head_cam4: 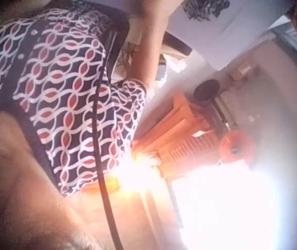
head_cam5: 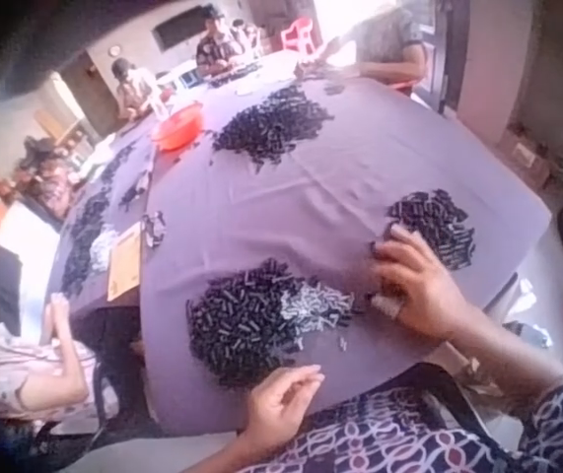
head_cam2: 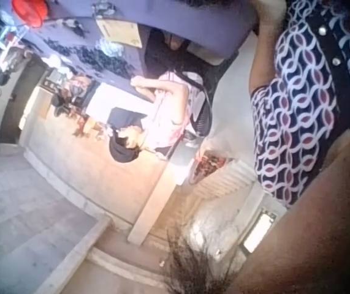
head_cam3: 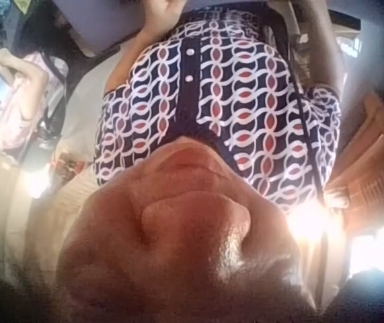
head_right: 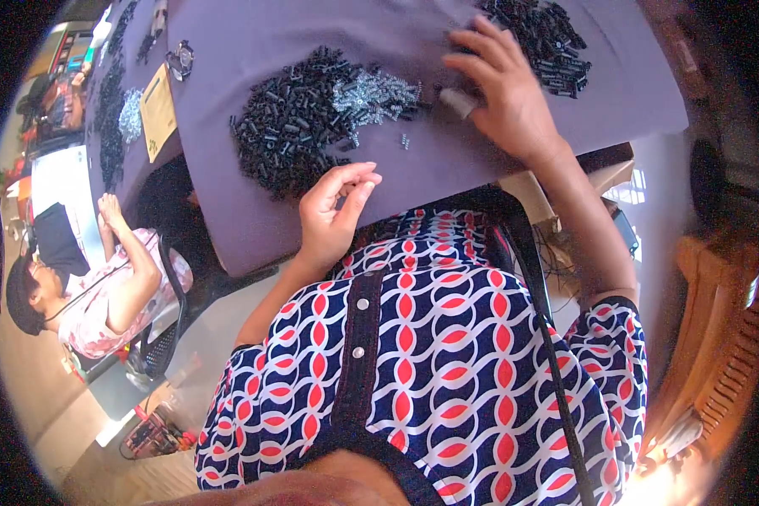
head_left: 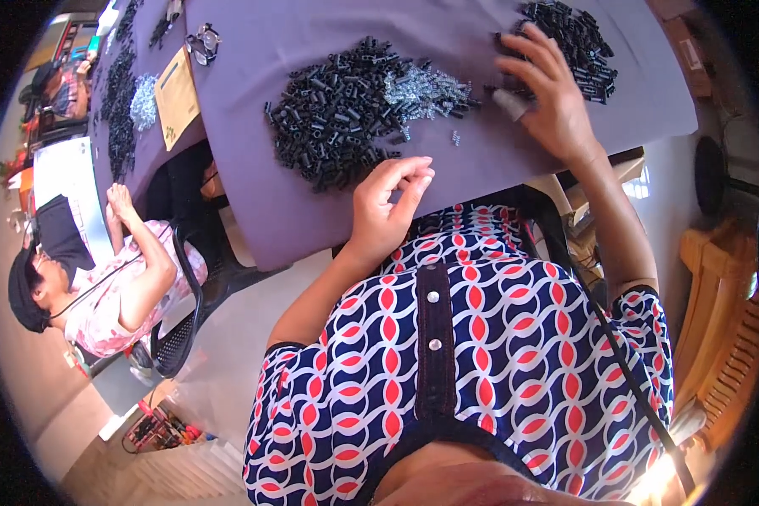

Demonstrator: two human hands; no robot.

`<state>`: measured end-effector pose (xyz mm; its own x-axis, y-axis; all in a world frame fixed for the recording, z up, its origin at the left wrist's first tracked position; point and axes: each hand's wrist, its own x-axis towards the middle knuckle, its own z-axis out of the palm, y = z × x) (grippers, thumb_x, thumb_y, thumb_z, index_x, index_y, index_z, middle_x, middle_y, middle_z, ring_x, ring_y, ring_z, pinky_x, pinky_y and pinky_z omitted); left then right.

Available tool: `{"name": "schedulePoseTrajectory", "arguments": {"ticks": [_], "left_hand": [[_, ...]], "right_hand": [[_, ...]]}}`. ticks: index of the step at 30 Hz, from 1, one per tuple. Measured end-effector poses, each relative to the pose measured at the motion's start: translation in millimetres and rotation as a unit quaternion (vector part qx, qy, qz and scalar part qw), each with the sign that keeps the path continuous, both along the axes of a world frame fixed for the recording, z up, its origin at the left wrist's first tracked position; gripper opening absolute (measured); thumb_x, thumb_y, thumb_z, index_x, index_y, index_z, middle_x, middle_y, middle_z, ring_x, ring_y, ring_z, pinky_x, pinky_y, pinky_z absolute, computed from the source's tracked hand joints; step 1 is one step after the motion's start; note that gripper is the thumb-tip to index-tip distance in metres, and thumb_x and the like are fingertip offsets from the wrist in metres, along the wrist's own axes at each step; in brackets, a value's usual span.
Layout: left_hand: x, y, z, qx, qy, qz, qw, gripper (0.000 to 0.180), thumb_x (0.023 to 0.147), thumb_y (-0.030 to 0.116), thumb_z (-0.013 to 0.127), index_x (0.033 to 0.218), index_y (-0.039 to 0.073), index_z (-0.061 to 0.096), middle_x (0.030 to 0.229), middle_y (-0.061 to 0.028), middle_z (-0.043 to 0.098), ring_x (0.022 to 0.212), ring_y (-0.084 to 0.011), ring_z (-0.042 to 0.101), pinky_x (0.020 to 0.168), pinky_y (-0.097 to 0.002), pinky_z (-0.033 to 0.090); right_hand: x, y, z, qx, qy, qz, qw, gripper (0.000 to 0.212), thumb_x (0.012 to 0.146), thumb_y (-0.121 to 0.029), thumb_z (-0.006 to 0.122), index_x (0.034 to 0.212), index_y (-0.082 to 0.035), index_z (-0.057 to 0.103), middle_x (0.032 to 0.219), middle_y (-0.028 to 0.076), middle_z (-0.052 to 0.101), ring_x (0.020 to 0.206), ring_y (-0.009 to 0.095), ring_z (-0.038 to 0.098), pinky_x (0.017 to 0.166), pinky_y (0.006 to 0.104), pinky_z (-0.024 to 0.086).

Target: Assembling small black plastic toggles or clips by inserting silver springs.

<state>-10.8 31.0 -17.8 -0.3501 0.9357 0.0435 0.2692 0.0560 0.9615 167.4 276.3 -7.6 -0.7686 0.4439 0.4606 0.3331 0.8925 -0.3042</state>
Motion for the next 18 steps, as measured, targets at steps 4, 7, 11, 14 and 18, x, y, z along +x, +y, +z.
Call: {"name": "schedulePoseTrajectory", "arguments": {"ticks": [4, 7, 11, 14, 18], "left_hand": [[0, -1, 1, 0.006, 0.006, -0.003, 1.000, 0.022, 0.096, -0.001, 0.063, 0.118, -0.003, 0.066, 0.105, -0.0103, 0.072, 0.097, -0.0139, 0.068, 0.083, -0.0256, 0.052], [-1, 1, 0, 0.011, 0.002, -0.007, 1.000, 0.022, 0.096, 0.000, 0.063, 0.117, -0.002, 0.066, 0.105, -0.0102, 0.072, 0.096, -0.0138, 0.068, 0.083, -0.0256, 0.052], [0, 0, 2, 0.013, 0.017, -0.003, 1.000, 0.022, 0.096, 0.000, 0.063, 0.117, -0.002, 0.067, 0.105, -0.0100, 0.072, 0.095, -0.0137, 0.068, 0.082, -0.0256, 0.052], [-2, 1, 1, 0.016, 0.013, -0.005, 1.000, 0.021, 0.096, -0.001, 0.063, 0.117, -0.002, 0.067, 0.104, -0.0101, 0.072, 0.095, -0.0137, 0.068, 0.082, -0.0256, 0.052], [-2, 1, 2, 0.021, 0.019, -0.005, 1.000, 0.021, 0.095, -0.001, 0.063, 0.116, -0.002, 0.067, 0.104, -0.0103, 0.072, 0.094, -0.0137, 0.069, 0.081, -0.0254, 0.052]], "right_hand": [[-6, -8, -5, 0.002, -0.034, 0.039, 0.999, 0.032, 0.076, -0.008, 0.077, 0.107, -0.008, 0.069, 0.138, 0.008, 0.057, 0.144, 0.033, 0.039, 0.121, 0.0513, 0.029], [-10, 12, -15, 0.037, -0.027, 0.001, 0.999, 0.028, 0.077, -0.005, 0.075, 0.104, -0.008, 0.068, 0.136, 0.008, 0.058, 0.143, 0.034, 0.040, 0.121, 0.0519, 0.029], [-9, 22, -11, 0.041, 0.003, -0.033, 0.999, 0.029, 0.076, -0.003, 0.075, 0.104, -0.007, 0.068, 0.135, 0.008, 0.059, 0.141, 0.036, 0.041, 0.118, 0.0501, 0.035], [-12, 8, -4, 0.002, 0.015, 0.007, 1.000, 0.035, 0.070, 0.002, 0.075, 0.104, -0.007, 0.067, 0.135, 0.009, 0.059, 0.140, 0.037, 0.043, 0.115, 0.0476, 0.038], [-17, -26, 0, -0.061, 0.028, 0.039, 0.997, 0.035, 0.065, 0.002, 0.077, 0.099, -0.008, 0.069, 0.116, 0.008, 0.064, 0.121, 0.032, 0.056, 0.103, 0.0440, 0.046]]}}
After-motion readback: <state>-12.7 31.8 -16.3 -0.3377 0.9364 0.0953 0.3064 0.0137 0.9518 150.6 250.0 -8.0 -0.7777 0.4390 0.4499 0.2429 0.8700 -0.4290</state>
